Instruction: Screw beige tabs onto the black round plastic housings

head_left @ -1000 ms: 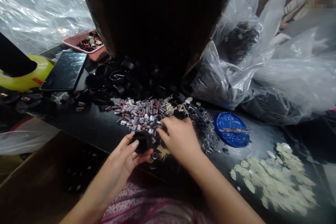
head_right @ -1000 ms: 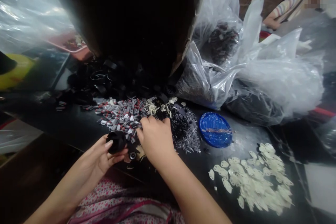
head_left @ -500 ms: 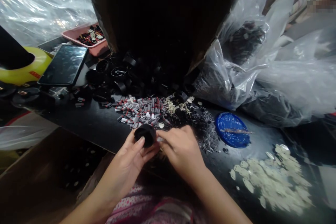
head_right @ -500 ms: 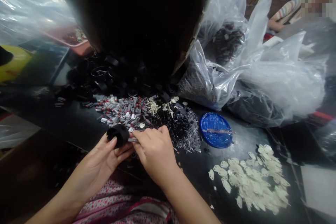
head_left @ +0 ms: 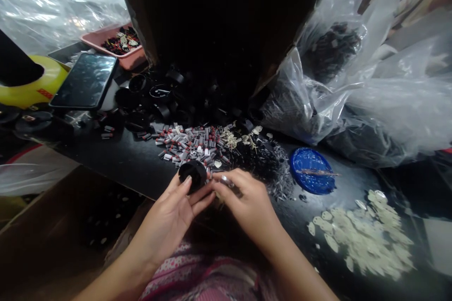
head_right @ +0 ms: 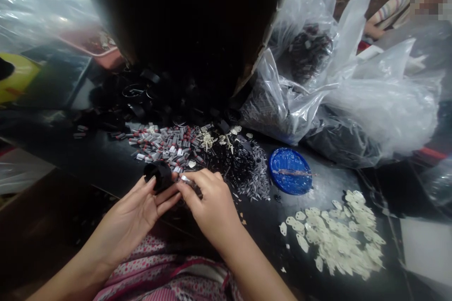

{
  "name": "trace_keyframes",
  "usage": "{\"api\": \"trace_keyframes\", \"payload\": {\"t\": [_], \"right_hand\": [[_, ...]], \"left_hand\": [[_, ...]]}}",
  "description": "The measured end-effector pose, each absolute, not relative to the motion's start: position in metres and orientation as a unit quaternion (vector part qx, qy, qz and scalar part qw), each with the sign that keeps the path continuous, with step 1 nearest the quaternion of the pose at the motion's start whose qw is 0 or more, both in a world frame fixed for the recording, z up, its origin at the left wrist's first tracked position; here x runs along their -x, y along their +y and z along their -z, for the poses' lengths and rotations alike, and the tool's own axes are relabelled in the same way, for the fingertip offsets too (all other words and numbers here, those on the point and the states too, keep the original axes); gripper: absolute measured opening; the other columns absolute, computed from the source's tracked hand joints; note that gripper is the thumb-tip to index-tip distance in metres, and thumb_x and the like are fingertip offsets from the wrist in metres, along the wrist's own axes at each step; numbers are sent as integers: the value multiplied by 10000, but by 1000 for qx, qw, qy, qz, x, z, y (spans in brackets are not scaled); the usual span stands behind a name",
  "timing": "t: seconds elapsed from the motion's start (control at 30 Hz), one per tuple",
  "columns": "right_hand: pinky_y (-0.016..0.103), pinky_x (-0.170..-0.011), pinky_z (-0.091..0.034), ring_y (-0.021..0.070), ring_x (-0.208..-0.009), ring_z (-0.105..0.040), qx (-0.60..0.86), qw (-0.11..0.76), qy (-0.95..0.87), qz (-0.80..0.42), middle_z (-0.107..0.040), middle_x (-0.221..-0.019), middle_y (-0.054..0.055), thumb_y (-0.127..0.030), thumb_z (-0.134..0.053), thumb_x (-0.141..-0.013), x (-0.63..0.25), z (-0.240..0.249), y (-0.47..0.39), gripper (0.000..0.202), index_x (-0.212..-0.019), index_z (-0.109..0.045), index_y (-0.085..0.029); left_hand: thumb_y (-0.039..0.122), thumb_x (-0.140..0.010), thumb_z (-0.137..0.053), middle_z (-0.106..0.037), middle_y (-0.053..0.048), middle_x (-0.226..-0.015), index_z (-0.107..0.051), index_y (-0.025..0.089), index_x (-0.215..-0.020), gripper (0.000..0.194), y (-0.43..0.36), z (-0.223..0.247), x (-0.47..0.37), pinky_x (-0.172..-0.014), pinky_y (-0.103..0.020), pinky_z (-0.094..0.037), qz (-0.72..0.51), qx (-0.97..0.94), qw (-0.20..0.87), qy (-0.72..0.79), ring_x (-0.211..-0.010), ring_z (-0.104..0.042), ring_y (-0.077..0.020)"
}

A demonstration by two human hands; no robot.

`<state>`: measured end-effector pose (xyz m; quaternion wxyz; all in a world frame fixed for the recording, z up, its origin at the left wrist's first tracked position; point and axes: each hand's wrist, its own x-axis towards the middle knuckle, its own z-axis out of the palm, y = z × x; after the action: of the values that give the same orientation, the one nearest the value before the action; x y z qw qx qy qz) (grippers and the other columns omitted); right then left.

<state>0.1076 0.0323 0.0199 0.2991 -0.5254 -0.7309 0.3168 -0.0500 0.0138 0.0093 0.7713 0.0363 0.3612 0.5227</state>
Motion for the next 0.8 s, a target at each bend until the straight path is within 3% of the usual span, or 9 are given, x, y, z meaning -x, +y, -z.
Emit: {"api": "trace_keyframes", "payload": {"t": [0.33,0.53,0.67,0.8], "right_hand": [[289,-692,-426,161,-698,-585,538,357,-725,-240,-683,-777,19,-247,-591,-898,-105,-15,27,92,-854,-642,-184],[297,-769,-437,163,-832,-623,507,322,-733,-319,-708,-929,12,-222,-588,-894,-112,-18,30,147,-1028,-650,-225],[295,-774,-453,177,-874,-638,547,288,-697,-364,-706,-933,9,-185,-587,-866,-111,-20,29,96,-944,-630,-221],[297,-736,-446,183,-830,-644,562,249,-706,-351,-713,-896,9,-165,-591,-852,-106,-23,33,93,-926,-625,-210]], "left_hand": [[146,-933,-492,-751,-57,-1035,-678,183,-957,192,12,-16,44,-826,-360,-595,-503,23,782,368,-935,-714,-223],[155,-915,-526,-744,-51,-1023,-672,192,-903,152,10,-14,47,-849,-352,-583,-523,3,766,373,-936,-707,-207],[227,-908,-562,-711,-27,-1083,-663,237,-1010,145,5,-10,46,-903,-344,-551,-523,-102,753,387,-998,-664,-185],[247,-874,-621,-695,22,-1014,-664,264,-1007,142,2,-5,50,-897,-280,-538,-530,-177,702,443,-986,-639,-148]]}}
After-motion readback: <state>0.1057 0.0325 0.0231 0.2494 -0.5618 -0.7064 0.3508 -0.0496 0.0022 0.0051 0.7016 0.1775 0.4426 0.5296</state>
